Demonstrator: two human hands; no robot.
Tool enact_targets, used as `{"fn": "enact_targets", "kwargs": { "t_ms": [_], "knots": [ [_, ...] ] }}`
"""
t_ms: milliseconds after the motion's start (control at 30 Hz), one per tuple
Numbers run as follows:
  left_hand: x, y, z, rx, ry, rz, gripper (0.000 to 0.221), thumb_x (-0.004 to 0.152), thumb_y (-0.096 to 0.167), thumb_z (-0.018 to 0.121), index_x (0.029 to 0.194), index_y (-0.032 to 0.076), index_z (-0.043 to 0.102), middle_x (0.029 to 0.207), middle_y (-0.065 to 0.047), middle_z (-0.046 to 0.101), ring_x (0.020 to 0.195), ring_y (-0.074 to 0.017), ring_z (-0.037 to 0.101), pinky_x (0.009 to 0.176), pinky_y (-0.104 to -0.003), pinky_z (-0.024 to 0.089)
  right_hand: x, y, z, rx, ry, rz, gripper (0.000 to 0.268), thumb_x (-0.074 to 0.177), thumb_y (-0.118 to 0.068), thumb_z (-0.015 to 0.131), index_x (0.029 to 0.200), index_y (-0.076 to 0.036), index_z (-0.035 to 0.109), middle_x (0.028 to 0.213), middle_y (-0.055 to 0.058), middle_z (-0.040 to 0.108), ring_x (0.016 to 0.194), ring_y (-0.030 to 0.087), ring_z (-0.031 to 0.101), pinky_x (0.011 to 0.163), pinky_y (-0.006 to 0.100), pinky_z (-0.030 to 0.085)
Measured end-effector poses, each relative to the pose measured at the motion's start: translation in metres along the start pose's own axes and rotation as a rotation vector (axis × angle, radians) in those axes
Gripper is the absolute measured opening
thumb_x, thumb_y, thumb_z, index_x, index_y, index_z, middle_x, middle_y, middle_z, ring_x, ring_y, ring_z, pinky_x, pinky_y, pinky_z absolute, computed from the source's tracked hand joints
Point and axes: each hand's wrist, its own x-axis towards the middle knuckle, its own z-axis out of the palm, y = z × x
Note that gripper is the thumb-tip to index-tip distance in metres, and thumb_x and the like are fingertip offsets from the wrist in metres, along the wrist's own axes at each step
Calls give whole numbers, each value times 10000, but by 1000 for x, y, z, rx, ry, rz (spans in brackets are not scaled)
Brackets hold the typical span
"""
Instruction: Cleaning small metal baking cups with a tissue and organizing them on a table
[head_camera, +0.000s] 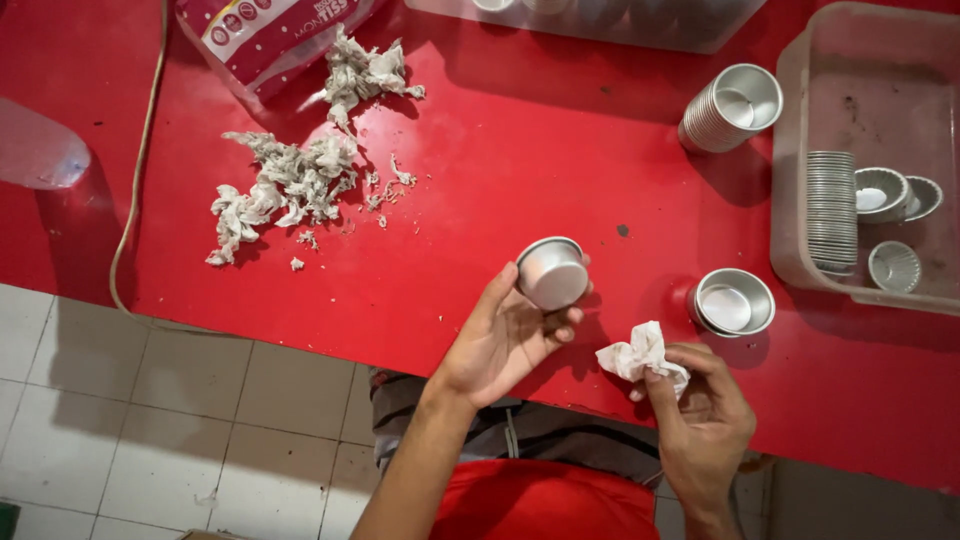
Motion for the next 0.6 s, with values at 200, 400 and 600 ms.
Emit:
{"fn": "enact_targets", "kwargs": {
  "t_ms": [200, 400, 600],
  "knots": [
    [-3, -11, -24, 95, -17, -58, 636, 1057, 368, 534, 1553, -11, 415, 1506, -155, 546, 1203, -216, 634, 999, -342, 529, 8, -16, 4, -64, -28, -9, 192, 959, 68, 665, 1143, 14, 674, 1053, 131, 662, 707, 144, 613, 636, 208, 549],
    [-6, -7, -5, 346, -112, -47, 789, 948, 496, 707, 1507, -7, 469, 1164, -50, 656, 893, -92, 589, 717, -217, 511, 37, -56, 7, -255, -148, -198, 208, 953, 83, 655, 1143, 27, 720, 1025, 122, 693, 965, 201, 634, 850, 278, 486],
    [-3, -15, -19, 426, -90, 4, 750, 930, 469, 743, 1449, -29, 533, 1312, -62, 633, 1068, -97, 587, 924, -228, 482, 49, -74, 20, -336, -206, -229, 180, 961, 30, 659, 1113, -6, 747, 986, 88, 688, 907, 186, 635, 838, 280, 483]
  ]
}}
